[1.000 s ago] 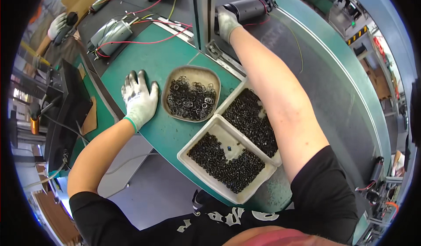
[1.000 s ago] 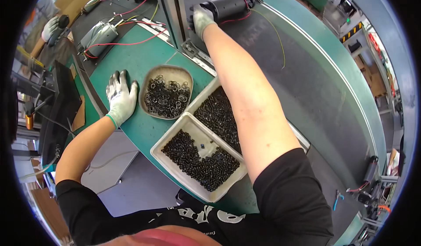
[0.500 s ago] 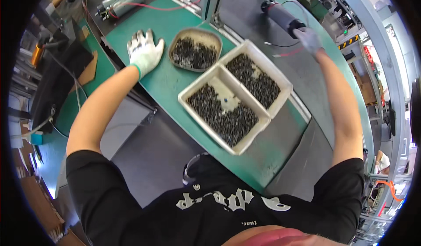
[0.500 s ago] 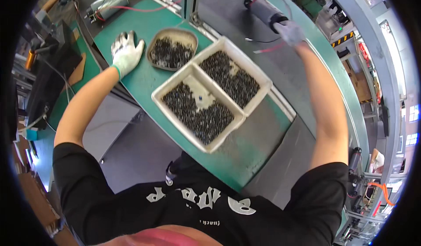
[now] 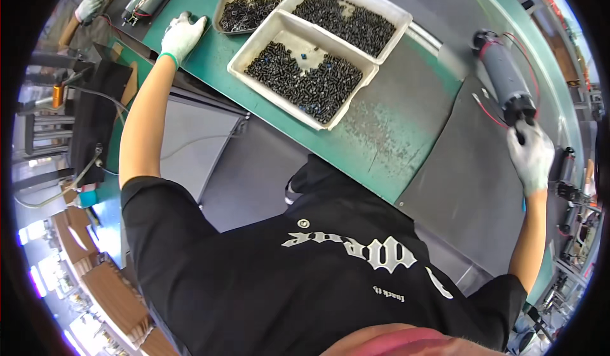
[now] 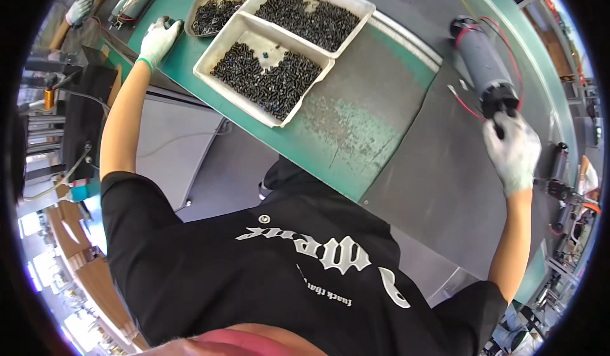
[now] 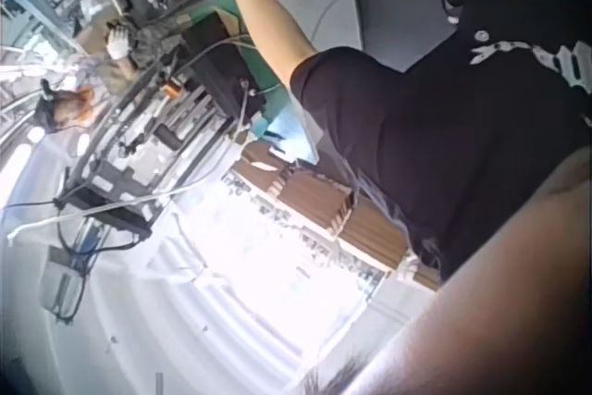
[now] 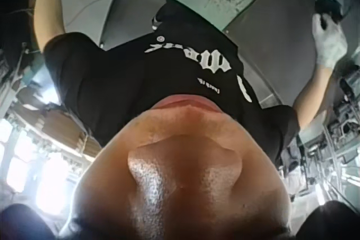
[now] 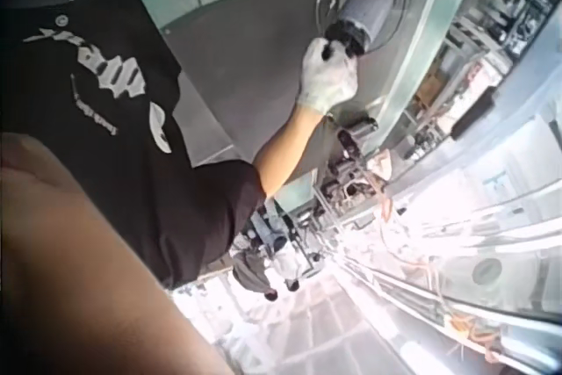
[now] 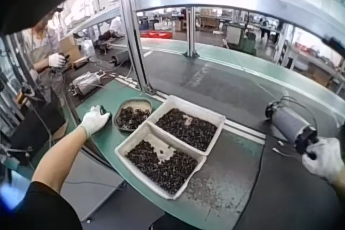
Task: Assembling industrial motors and fans by attaching components with an electric screwdriver.
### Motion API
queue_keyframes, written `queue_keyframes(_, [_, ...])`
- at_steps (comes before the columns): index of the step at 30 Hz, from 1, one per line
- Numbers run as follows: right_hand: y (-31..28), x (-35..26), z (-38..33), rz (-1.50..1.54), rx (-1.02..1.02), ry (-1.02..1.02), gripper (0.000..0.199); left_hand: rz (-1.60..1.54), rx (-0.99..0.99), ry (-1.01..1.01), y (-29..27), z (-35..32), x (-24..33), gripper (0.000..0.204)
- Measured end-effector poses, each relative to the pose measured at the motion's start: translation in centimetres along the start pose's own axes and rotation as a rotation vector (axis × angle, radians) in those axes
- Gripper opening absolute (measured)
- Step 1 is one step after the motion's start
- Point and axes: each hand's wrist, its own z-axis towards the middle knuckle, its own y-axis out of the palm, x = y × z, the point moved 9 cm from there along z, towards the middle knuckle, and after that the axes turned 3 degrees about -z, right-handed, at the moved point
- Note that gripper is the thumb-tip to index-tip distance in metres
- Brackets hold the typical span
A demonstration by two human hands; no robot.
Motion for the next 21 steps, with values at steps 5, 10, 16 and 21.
queue_keyframes(5, [0.6,0.2,-6.5,0.054,-0.033,0.140,0.017,-0.044,0.461,0.539,-14.0,-11.3,15.0,0.041])
queue_keyframes(10, [4.2,-0.5,-11.0,0.237,-0.002,0.332,0.022,-0.297,0.056,0.790,-12.8,-16.5,29.8,0.034])
queue_keyframes(16, [3.7,-2.4,-12.0,0.482,0.116,0.483,0.020,-0.020,-0.234,0.869,-3.3,-12.6,35.8,0.032])
queue_keyframes(21, [4.6,-1.9,-12.2,0.638,0.028,0.654,0.019,-0.243,-0.164,1.014,-2.5,-11.9,37.1,0.034])
